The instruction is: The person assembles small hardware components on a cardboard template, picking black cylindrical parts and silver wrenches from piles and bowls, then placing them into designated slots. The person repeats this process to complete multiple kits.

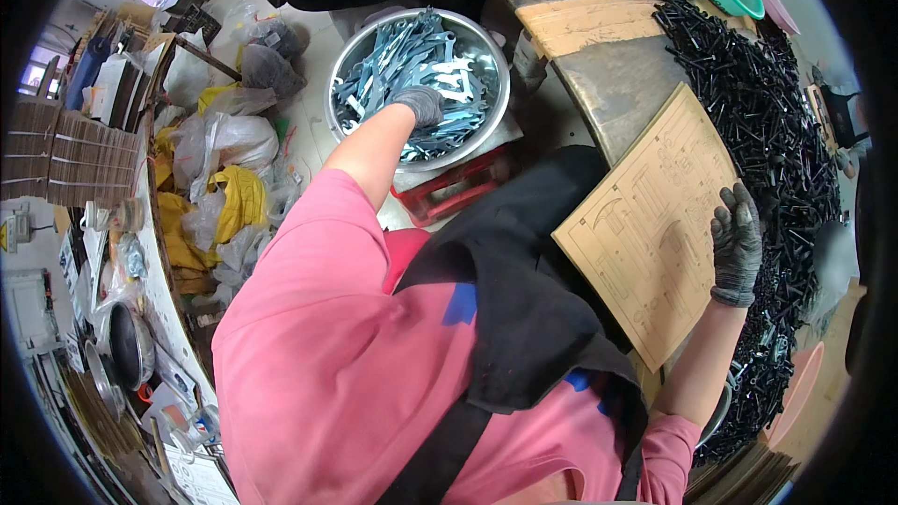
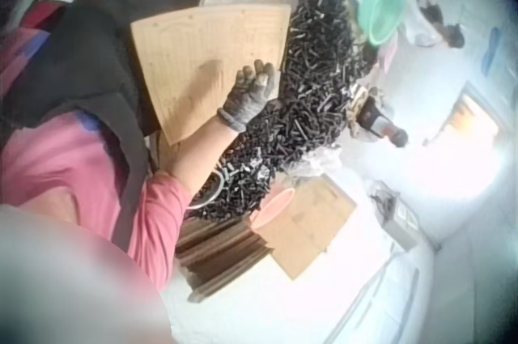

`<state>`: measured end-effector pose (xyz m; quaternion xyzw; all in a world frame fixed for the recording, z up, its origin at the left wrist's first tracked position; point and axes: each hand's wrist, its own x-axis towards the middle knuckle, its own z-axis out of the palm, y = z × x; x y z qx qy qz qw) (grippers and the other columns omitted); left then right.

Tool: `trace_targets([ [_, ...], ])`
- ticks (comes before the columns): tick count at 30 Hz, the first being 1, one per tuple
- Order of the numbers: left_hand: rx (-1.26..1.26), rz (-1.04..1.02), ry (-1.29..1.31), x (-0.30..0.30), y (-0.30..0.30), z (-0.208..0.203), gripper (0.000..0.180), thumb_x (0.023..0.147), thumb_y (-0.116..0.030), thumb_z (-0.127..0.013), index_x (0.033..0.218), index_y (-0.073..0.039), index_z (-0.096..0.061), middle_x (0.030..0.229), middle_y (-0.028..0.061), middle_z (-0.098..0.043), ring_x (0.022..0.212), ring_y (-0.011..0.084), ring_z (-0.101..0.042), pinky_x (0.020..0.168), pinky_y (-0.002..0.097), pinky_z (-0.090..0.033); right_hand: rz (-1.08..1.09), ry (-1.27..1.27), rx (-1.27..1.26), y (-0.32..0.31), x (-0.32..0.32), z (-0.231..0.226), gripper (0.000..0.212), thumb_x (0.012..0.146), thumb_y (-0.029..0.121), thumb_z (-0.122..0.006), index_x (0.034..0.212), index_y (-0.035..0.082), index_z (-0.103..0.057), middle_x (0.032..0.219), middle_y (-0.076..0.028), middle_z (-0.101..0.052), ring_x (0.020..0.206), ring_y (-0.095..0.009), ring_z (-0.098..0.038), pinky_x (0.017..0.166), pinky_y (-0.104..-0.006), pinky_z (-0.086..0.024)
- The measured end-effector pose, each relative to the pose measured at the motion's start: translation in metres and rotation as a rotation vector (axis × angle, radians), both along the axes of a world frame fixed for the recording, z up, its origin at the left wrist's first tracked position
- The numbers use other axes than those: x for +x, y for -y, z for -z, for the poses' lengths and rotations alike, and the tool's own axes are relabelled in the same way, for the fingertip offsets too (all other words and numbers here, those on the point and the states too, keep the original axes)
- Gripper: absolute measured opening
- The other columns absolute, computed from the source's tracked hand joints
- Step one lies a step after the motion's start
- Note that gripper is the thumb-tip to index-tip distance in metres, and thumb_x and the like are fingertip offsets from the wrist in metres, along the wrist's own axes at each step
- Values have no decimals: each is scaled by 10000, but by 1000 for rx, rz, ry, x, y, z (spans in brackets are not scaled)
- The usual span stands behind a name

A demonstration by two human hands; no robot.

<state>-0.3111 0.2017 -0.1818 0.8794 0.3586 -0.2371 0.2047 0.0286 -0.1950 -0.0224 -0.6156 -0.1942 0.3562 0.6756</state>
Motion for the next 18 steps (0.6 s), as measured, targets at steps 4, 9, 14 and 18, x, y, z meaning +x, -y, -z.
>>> trace_targets([
  [4, 85, -21, 125, 1, 8, 11, 347, 674, -282, -570, 977, -124, -633, 940, 147, -627, 868, 300, -597, 760, 382, -458, 19, 7, -17, -7, -8, 2, 383, 879, 217, -518, 1210, 37, -453, 1052, -76, -580, 787, -86, -573, 685, -209, -483],
  [9, 57, -81, 94, 10, 10, 11, 412, 729, -322, -570, 1070, -92, -584, 1008, 167, -607, 924, 308, -585, 806, 379, -448, 5, -25, -24, -19, -22, 10, 385, 874, 207, -518, 1209, 29, -451, 1041, -87, -578, 785, -103, -570, 682, -220, -478],
  [14, -390, -679, 808, 21, 29, -41, 194, 860, -139, -514, 1022, -32, -526, 799, 82, -609, 636, 146, -585, 557, 268, -489, -122, 33, -31, -49, -48, 13, 377, 849, 233, -557, 1162, 30, -500, 950, -53, -591, 661, -73, -510, 565, -194, -414],
  [18, -834, -562, 1133, 56, 68, -108, 149, 875, -135, -501, 993, -44, -500, 745, 54, -593, 562, 95, -552, 494, 206, -459, -297, 233, -168, -81, -79, -3, 410, 826, 256, -576, 1146, 8, -517, 844, -37, -565, 586, -57, -448, 523, -179, -373],
])
